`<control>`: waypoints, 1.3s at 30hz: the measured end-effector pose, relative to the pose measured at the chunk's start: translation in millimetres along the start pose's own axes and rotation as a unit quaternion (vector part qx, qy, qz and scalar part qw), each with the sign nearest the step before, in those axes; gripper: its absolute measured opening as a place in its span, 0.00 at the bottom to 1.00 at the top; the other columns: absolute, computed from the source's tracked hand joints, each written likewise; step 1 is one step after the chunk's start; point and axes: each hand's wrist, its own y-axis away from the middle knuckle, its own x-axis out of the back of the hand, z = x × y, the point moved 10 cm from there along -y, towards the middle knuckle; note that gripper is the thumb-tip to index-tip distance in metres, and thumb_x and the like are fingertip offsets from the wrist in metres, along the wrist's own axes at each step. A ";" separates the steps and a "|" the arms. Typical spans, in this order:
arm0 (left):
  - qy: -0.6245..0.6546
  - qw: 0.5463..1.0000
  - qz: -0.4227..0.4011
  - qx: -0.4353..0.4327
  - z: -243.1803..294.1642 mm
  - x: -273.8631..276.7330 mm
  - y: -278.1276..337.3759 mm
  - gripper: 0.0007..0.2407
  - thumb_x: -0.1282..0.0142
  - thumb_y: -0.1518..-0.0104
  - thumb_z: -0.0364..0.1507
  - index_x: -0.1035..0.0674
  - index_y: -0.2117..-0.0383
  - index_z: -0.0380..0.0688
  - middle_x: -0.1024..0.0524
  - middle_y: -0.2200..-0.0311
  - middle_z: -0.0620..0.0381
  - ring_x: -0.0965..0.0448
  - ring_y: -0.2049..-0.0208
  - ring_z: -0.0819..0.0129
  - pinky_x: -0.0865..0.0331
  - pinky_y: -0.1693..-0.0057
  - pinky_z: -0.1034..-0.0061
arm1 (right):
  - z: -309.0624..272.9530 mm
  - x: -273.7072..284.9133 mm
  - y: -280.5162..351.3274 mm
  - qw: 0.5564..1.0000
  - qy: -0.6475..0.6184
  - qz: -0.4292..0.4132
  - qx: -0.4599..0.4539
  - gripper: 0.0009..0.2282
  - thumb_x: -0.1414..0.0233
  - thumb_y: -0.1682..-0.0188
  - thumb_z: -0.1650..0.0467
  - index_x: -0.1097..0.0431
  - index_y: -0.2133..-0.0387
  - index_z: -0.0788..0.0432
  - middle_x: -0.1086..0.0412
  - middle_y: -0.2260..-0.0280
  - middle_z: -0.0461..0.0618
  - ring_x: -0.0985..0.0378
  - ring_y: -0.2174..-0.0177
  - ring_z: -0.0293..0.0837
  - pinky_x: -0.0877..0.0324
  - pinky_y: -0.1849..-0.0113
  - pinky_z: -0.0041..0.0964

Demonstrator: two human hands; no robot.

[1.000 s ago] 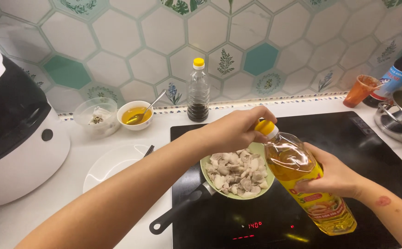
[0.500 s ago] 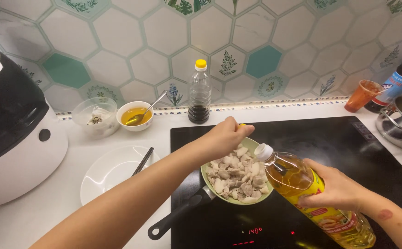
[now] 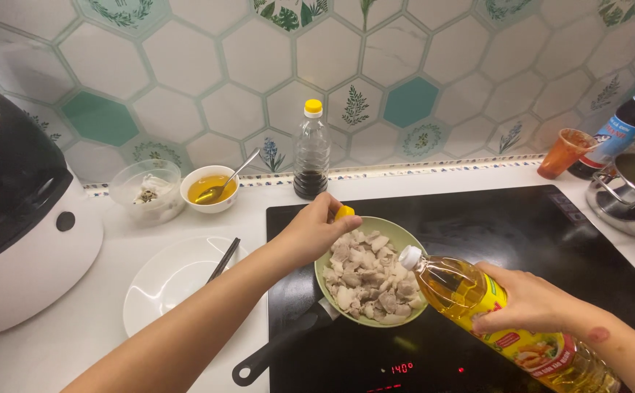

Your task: Stir-frying pieces of meat in a pan using chopsticks on an induction stove.

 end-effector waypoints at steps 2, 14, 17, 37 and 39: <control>0.002 1.000 -0.003 -0.001 -0.4 -1.3 1.0 0.20 0.38 0.46 0.42 0.27 0.59 0.37 0.22 0.66 0.52 0.22 0.65 0.69 0.27 0.57 0.75 | -0.3 0.5 0.4 1.000 0.005 -0.005 -0.008 0.35 0.31 0.76 0.56 0.31 0.49 0.43 0.20 0.66 0.47 0.18 0.63 0.44 0.23 0.57 0.37; -0.011 1.000 -0.002 0.000 -5.5 -0.3 2.6 0.22 0.37 0.47 0.43 0.25 0.58 0.36 0.22 0.66 0.51 0.23 0.65 0.69 0.27 0.57 0.74 | -8.1 2.8 1.0 0.999 0.008 -0.027 -0.021 0.34 0.32 0.75 0.56 0.30 0.50 0.43 0.20 0.65 0.46 0.17 0.63 0.43 0.23 0.57 0.37; -0.009 1.000 -0.003 -0.007 -3.3 -0.3 4.1 0.22 0.36 0.48 0.43 0.25 0.58 0.36 0.21 0.65 0.51 0.22 0.64 0.68 0.27 0.56 0.74 | -5.9 1.9 -1.5 0.999 0.006 -0.025 -0.023 0.35 0.32 0.76 0.57 0.32 0.48 0.42 0.20 0.65 0.46 0.17 0.63 0.43 0.23 0.57 0.37; 0.076 0.994 -0.074 -0.011 24.4 -27.8 -2.8 0.21 0.35 0.49 0.37 0.24 0.51 0.41 0.21 0.68 0.56 0.22 0.67 0.75 0.27 0.60 0.78 | -29.3 34.4 -1.7 0.988 -0.119 0.069 0.074 0.35 0.29 0.75 0.61 0.31 0.49 0.45 0.23 0.60 0.44 0.22 0.59 0.40 0.27 0.54 0.36; 0.105 0.991 -0.084 -0.019 31.8 -31.3 -9.5 0.21 0.35 0.48 0.36 0.23 0.51 0.41 0.21 0.67 0.57 0.22 0.67 0.76 0.28 0.60 0.79 | -30.6 36.2 -3.2 0.980 -0.162 0.072 0.089 0.34 0.29 0.75 0.64 0.31 0.49 0.47 0.23 0.60 0.46 0.21 0.59 0.40 0.26 0.54 0.36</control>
